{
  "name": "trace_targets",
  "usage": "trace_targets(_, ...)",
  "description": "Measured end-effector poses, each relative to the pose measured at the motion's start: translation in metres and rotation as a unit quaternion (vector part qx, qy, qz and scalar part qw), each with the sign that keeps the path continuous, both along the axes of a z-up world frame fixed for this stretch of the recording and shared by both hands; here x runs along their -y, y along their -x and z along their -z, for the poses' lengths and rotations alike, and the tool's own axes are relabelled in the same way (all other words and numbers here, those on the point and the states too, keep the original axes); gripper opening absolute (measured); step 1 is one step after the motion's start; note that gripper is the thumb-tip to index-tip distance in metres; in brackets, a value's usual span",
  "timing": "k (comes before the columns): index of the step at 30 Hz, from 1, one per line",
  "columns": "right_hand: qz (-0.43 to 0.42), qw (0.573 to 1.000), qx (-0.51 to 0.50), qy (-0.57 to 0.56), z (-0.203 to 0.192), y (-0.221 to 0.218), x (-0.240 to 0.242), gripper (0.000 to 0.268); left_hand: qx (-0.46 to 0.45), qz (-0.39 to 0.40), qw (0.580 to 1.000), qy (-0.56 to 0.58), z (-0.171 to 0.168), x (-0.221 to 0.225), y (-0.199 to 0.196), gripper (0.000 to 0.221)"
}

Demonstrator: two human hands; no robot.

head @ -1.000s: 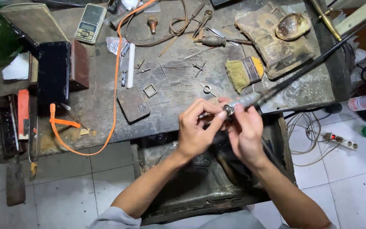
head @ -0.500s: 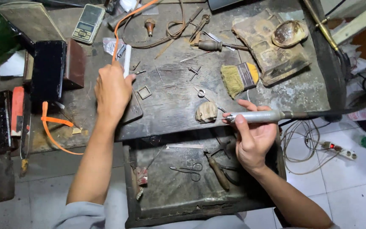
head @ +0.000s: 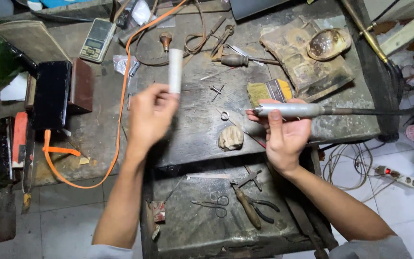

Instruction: Polishing a jewelry piece held in a wooden block using a handheld rotary tool.

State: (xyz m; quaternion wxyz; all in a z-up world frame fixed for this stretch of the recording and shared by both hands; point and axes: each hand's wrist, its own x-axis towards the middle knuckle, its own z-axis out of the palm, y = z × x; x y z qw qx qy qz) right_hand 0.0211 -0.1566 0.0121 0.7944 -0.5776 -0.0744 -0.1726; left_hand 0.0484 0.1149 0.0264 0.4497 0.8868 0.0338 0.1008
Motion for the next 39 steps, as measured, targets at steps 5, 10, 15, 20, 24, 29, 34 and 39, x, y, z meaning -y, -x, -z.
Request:
trace_targets(5, -0.017, 1.000, 0.021, -0.015, 0.019, -0.024, -0.013, 0.030, -0.104, 0.072, 0.944, 0.306, 0.010, 0.061, -0.001, 0.024)
trace_targets(10, -0.010, 1.000, 0.008, -0.007, 0.022, -0.027, -0.016, 0.028, -0.139, 0.049, 0.884, 0.443, 0.031, 0.089, -0.001, 0.029)
trace_targets(15, -0.007, 0.999, -0.005, 0.032, 0.018, -0.024, -0.015, 0.030, -0.102, 0.073, 0.871, 0.476, 0.034, 0.089, 0.001, 0.026)
trace_targets(20, 0.011, 0.998, -0.001, 0.066, 0.025, -0.023, -0.020, 0.035, -0.096, 0.082, 0.866, 0.485, 0.040, 0.092, 0.003, 0.026)
trace_targets(24, -0.010, 0.998, -0.025, 0.052, 0.015, -0.020, -0.018, 0.033, -0.093, 0.083, 0.866, 0.484, 0.042, 0.090, 0.003, 0.025)
trace_targets(29, -0.007, 0.998, -0.023, 0.063, 0.027, -0.022, -0.012, 0.033, -0.085, 0.075, 0.869, 0.482, 0.035, 0.091, 0.005, 0.024)
trace_targets(34, -0.048, 0.997, -0.062, 0.005, 0.000, -0.013, -0.009, 0.028, -0.062, 0.047, 0.890, 0.449, 0.030, 0.078, 0.005, 0.024)
trace_targets(39, -0.020, 0.989, -0.137, -0.051, -0.005, 0.010, 0.012, 0.033, 0.167, 0.023, 0.982, -0.082, 0.035, 0.050, -0.001, 0.027)
